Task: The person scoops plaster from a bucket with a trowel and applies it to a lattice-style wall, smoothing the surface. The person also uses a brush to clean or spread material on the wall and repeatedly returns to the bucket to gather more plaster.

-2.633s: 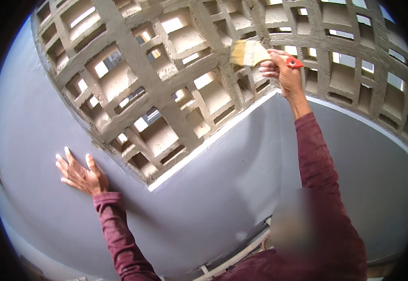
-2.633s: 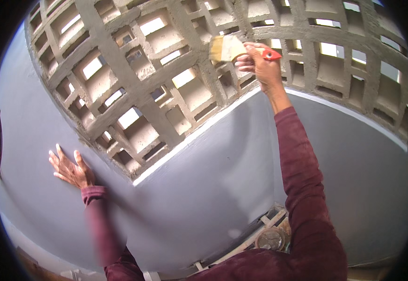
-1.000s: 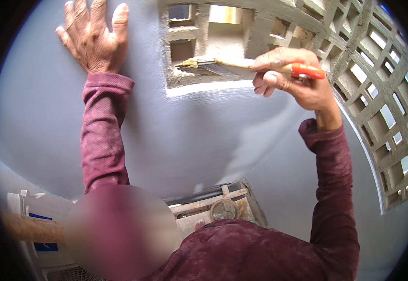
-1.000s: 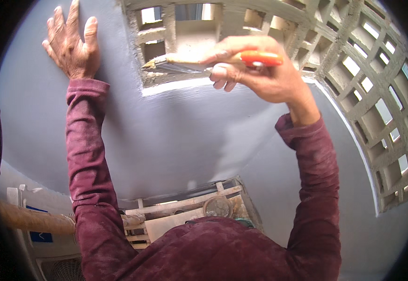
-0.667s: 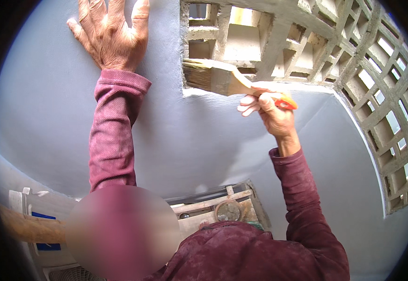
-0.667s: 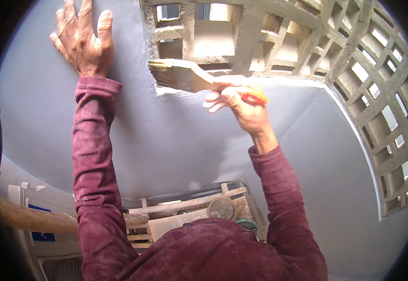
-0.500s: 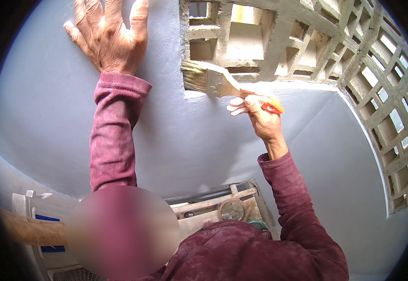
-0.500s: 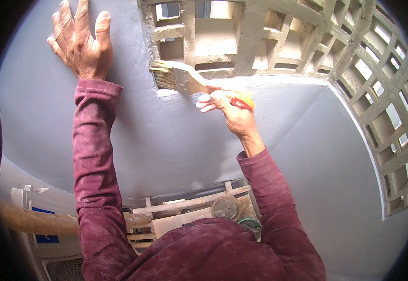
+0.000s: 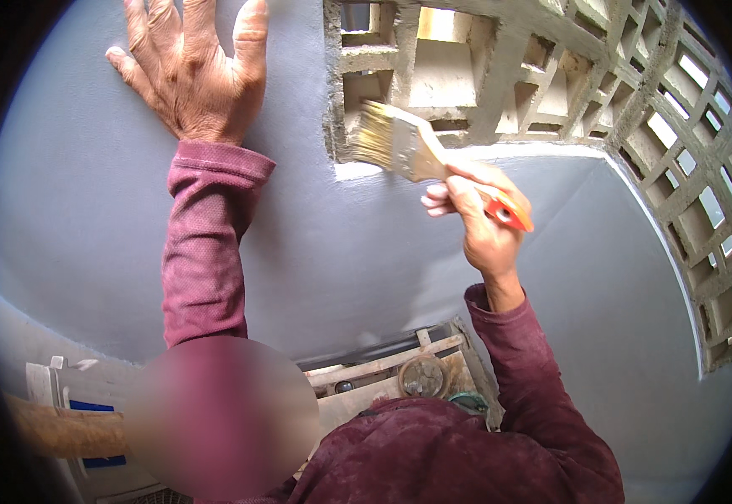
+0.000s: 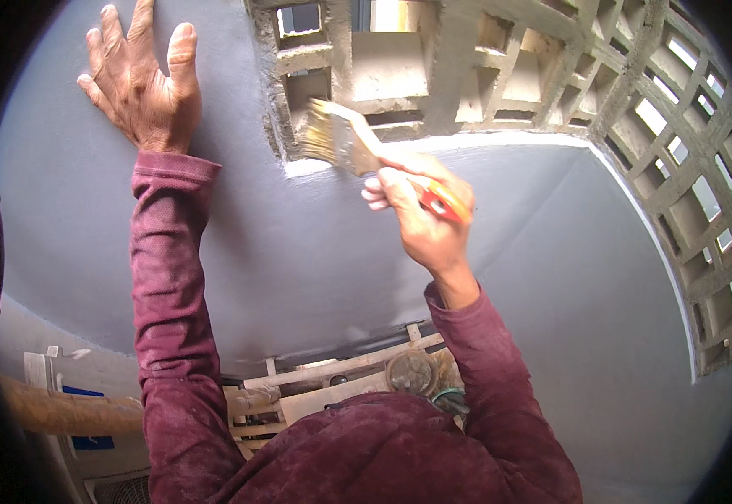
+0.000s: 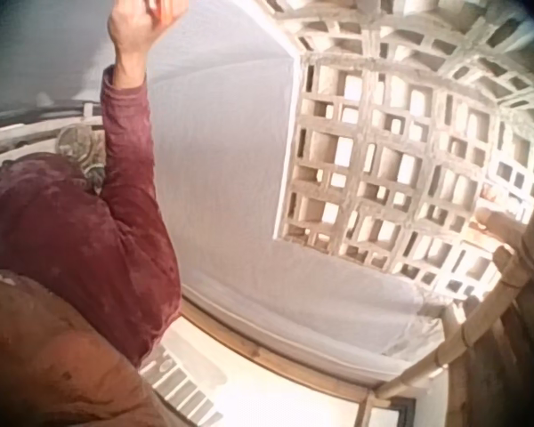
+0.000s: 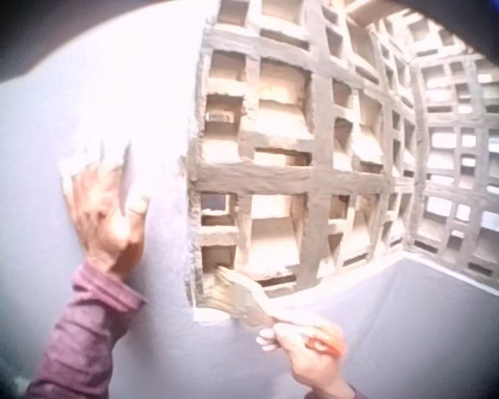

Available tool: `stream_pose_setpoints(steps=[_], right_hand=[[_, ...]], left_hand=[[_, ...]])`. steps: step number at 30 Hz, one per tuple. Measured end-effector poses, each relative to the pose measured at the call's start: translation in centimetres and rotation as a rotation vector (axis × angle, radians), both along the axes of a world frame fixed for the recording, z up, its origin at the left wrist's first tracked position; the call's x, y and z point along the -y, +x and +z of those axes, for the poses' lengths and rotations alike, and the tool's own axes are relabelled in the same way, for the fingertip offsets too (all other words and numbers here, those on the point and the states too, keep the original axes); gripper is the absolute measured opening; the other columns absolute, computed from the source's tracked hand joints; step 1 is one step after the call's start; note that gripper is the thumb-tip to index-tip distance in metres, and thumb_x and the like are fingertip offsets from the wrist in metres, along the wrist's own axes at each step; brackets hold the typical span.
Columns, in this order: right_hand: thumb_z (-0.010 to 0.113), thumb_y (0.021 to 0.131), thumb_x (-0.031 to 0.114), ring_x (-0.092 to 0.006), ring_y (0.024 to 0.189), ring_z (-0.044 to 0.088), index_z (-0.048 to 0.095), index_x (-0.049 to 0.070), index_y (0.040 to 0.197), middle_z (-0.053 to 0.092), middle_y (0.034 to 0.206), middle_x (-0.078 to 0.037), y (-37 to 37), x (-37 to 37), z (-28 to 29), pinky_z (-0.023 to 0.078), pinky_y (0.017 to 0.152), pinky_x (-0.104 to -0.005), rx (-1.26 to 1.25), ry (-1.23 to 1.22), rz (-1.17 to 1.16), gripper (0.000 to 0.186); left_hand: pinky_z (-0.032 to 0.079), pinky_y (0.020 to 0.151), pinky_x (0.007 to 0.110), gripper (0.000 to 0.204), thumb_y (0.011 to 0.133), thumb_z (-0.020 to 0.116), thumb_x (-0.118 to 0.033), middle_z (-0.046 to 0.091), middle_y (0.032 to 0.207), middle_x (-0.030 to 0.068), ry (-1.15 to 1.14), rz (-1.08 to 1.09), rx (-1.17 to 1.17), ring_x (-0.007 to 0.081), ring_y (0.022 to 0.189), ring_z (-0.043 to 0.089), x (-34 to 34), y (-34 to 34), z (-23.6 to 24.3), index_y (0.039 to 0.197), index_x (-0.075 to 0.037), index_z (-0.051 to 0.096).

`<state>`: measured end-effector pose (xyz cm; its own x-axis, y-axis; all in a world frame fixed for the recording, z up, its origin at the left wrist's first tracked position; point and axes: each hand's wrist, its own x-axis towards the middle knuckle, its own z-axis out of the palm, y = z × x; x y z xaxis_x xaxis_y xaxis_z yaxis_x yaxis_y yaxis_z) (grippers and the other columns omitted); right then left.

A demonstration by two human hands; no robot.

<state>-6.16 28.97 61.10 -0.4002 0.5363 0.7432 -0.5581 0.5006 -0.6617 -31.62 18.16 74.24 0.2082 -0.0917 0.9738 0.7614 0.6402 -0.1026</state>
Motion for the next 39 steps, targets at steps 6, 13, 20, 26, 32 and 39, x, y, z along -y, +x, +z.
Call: stream_pose_setpoints(steps=[6, 13, 20, 26, 32, 39], right_hand=[[0.050, 0.092, 0.002, -0.0307, 0.070, 0.068, 0.051, -0.011, 0.108, 0.065, 0.082, -0.023, 1.1, 1.6, -0.2, 0.059, 0.062, -0.0368, -0.103, -0.114, 0.019, 0.021], [0.056, 0.088, -0.002, -0.0233, 0.071, 0.069, 0.057, -0.009, 0.104, 0.067, 0.082, -0.019, -1.2, 0.2, -1.6, 0.059, 0.063, -0.0317, -0.045, -0.018, 0.001, 0.017], [0.052, 0.091, 0.000, -0.0261, 0.071, 0.068, 0.054, -0.010, 0.107, 0.066, 0.081, -0.021, 0.0, 1.6, -0.2, 0.059, 0.062, -0.0341, -0.071, 0.020, 0.006, 0.019], [0.057, 0.088, -0.003, -0.0191, 0.070, 0.068, 0.059, -0.009, 0.102, 0.068, 0.079, -0.016, -0.3, -0.4, -0.4, 0.058, 0.061, -0.0281, -0.083, 0.015, -0.031, 0.016], [0.054, 0.090, 0.000, -0.0236, 0.069, 0.068, 0.056, -0.009, 0.106, 0.066, 0.079, -0.018, 0.2, 1.3, -0.2, 0.058, 0.060, -0.0319, -0.083, 0.021, 0.015, 0.018], [0.055, 0.089, -0.001, -0.0217, 0.068, 0.068, 0.058, -0.009, 0.103, 0.067, 0.078, -0.018, 0.1, -0.4, 0.1, 0.057, 0.059, -0.0298, -0.019, 0.198, -0.125, 0.017]], left_hand=[[0.007, 0.113, 0.053, 0.071, 0.091, 0.028, -0.060, 0.032, 0.146, 0.0195, -0.042, -0.035, 0.069, 0.0334, 0.137, 0.025, 0.3, 0.3, -0.6, 0.139, -0.009, 0.039], [0.004, 0.112, 0.055, 0.075, 0.080, 0.042, -0.070, 0.032, 0.147, 0.0138, -0.176, -0.226, 0.019, 0.0304, 0.139, 0.021, 1.4, 1.8, -0.3, 0.139, -0.022, 0.040], [-0.010, 0.110, 0.059, 0.123, 0.045, 0.056, -0.090, 0.015, 0.154, 0.0094, -0.688, -0.233, -0.029, 0.0289, 0.143, 0.003, 2.5, 2.5, -6.1, 0.145, -0.026, 0.025], [0.006, 0.111, 0.058, 0.120, 0.057, 0.065, -0.077, 0.019, 0.152, 0.0113, -0.307, -0.287, -0.081, 0.0288, 0.141, 0.018, -0.4, 1.5, -5.7, 0.147, -0.021, 0.011], [0.013, 0.110, 0.056, 0.085, 0.082, 0.038, -0.072, 0.030, 0.147, 0.0129, -0.192, -0.441, -0.045, 0.0296, 0.138, 0.027, -0.1, 1.4, -5.9, 0.147, -0.022, 0.015], [0.012, 0.112, 0.052, 0.077, 0.087, 0.021, -0.071, 0.035, 0.145, 0.0096, -0.204, -0.428, -0.027, 0.0277, 0.138, 0.028, -0.3, 1.5, -6.3, 0.144, -0.020, 0.026]])
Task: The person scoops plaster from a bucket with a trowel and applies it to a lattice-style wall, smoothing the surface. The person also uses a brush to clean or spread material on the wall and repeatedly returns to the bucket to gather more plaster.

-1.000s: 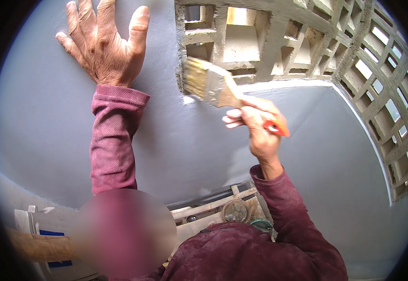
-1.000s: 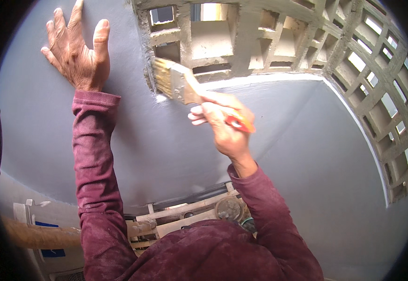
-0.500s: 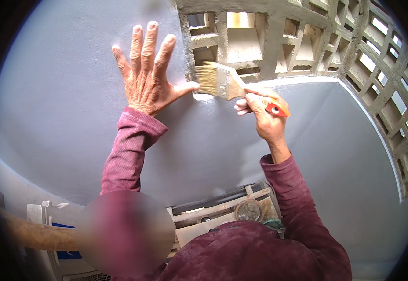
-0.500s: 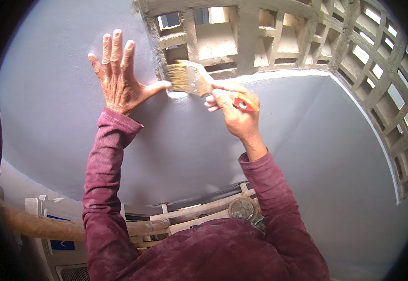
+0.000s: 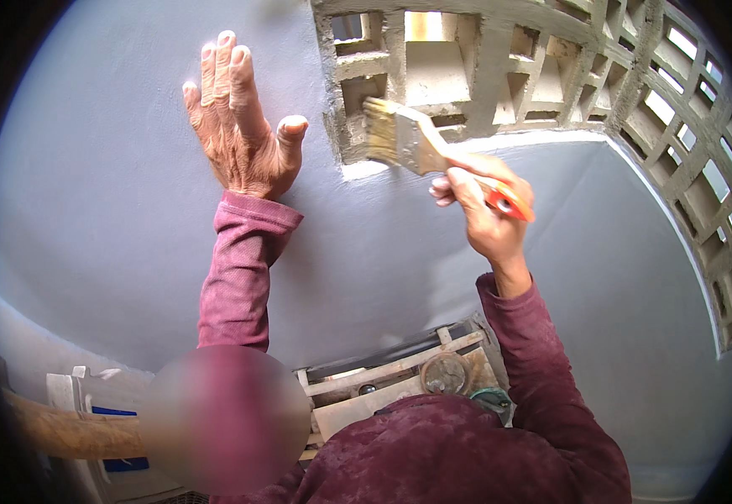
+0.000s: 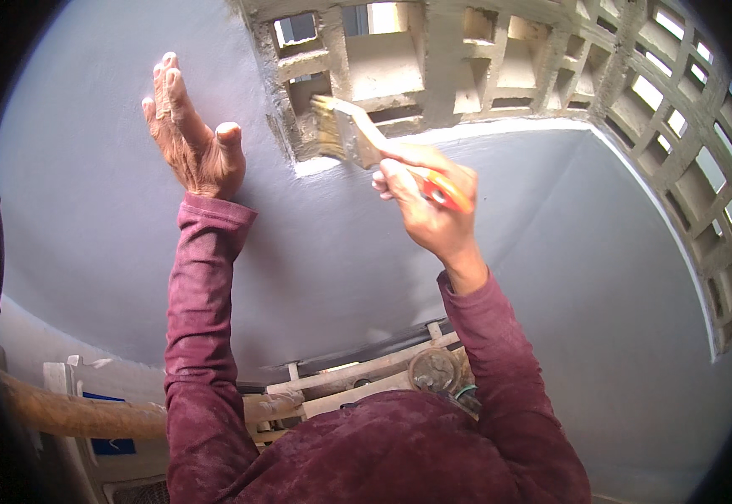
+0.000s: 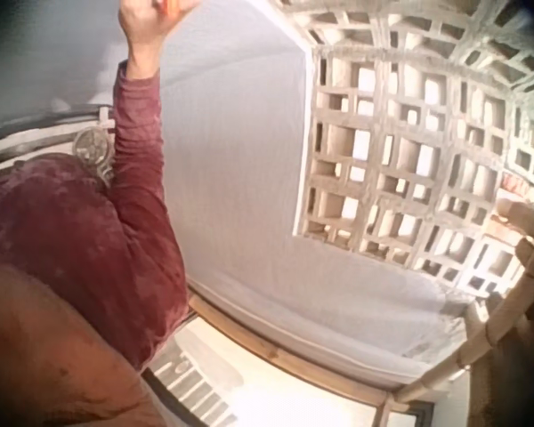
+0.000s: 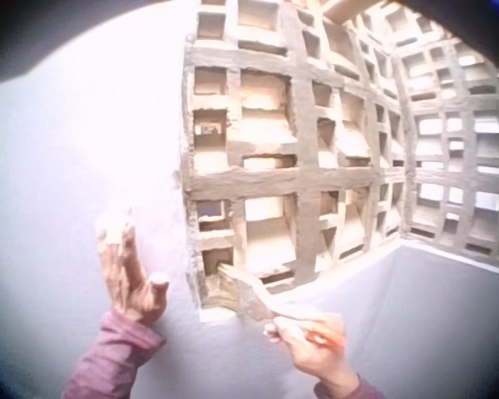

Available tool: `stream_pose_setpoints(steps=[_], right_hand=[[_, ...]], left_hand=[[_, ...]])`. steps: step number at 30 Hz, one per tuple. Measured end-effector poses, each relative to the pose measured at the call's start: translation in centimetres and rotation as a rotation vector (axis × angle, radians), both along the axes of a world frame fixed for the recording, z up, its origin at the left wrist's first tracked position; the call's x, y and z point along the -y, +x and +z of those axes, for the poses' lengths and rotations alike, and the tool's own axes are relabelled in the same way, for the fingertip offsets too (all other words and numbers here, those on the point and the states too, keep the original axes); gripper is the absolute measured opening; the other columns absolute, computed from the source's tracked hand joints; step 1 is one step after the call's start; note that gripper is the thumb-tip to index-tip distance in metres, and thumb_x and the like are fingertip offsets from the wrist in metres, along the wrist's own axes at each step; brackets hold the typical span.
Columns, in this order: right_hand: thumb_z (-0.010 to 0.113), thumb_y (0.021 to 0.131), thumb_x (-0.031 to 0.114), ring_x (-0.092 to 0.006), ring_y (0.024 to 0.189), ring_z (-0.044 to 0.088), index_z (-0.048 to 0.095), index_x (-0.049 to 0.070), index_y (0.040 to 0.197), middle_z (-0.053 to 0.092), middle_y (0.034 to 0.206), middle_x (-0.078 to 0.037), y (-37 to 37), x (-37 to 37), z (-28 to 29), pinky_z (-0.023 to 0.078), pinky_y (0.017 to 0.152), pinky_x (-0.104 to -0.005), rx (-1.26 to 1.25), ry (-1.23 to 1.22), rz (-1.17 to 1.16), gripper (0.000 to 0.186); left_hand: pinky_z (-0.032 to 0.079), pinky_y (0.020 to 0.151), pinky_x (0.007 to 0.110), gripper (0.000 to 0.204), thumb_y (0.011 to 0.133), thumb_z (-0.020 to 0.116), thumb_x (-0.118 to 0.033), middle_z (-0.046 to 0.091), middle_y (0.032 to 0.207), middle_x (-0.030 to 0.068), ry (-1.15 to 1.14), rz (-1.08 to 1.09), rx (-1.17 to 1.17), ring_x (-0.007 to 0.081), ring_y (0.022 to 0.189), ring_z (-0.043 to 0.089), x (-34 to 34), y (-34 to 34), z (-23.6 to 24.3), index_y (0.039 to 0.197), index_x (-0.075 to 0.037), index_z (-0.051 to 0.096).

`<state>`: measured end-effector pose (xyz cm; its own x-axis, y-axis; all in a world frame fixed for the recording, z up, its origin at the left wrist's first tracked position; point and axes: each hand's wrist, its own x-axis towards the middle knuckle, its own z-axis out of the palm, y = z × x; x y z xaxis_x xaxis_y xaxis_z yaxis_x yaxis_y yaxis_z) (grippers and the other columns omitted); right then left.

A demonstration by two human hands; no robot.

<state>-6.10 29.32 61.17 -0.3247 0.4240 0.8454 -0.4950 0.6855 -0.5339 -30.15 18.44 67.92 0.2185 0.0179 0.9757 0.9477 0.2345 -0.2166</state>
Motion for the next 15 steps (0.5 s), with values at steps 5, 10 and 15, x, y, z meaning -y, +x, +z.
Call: stream_pose_setpoints(steps=[5, 10, 15], right_hand=[[0.054, 0.091, 0.001, -0.0237, 0.071, 0.068, 0.057, -0.009, 0.105, 0.066, 0.080, -0.019, -0.5, 1.5, -0.1, 0.058, 0.061, -0.0321, -0.008, -0.128, 0.154, 0.018], [0.053, 0.090, 0.000, -0.0253, 0.071, 0.068, 0.057, -0.009, 0.106, 0.066, 0.081, -0.019, 0.9, -1.2, -0.3, 0.059, 0.062, -0.0328, 0.053, -0.094, 0.067, 0.019], [0.053, 0.090, 0.000, -0.0251, 0.070, 0.068, 0.057, -0.010, 0.106, 0.067, 0.081, -0.019, 1.8, 0.1, 1.0, 0.058, 0.063, -0.0325, 0.059, -0.076, 0.120, 0.019]], left_hand=[[0.013, 0.112, 0.051, 0.076, 0.087, 0.019, -0.071, 0.037, 0.145, 0.0081, 0.022, -0.009, 0.028, 0.0266, 0.137, 0.029, 0.1, 0.0, -0.2, 0.142, -0.019, 0.029], [0.013, 0.112, 0.050, 0.076, 0.088, 0.017, -0.071, 0.039, 0.143, 0.0065, 0.020, 0.008, 0.024, 0.0260, 0.137, 0.030, 0.0, 0.2, 0.0, 0.141, -0.018, 0.032], [0.013, 0.112, 0.049, 0.077, 0.087, 0.018, -0.071, 0.042, 0.142, 0.0052, 0.024, 0.008, 0.038, 0.0251, 0.136, 0.032, 0.2, 0.4, 0.1, 0.140, -0.017, 0.033]])
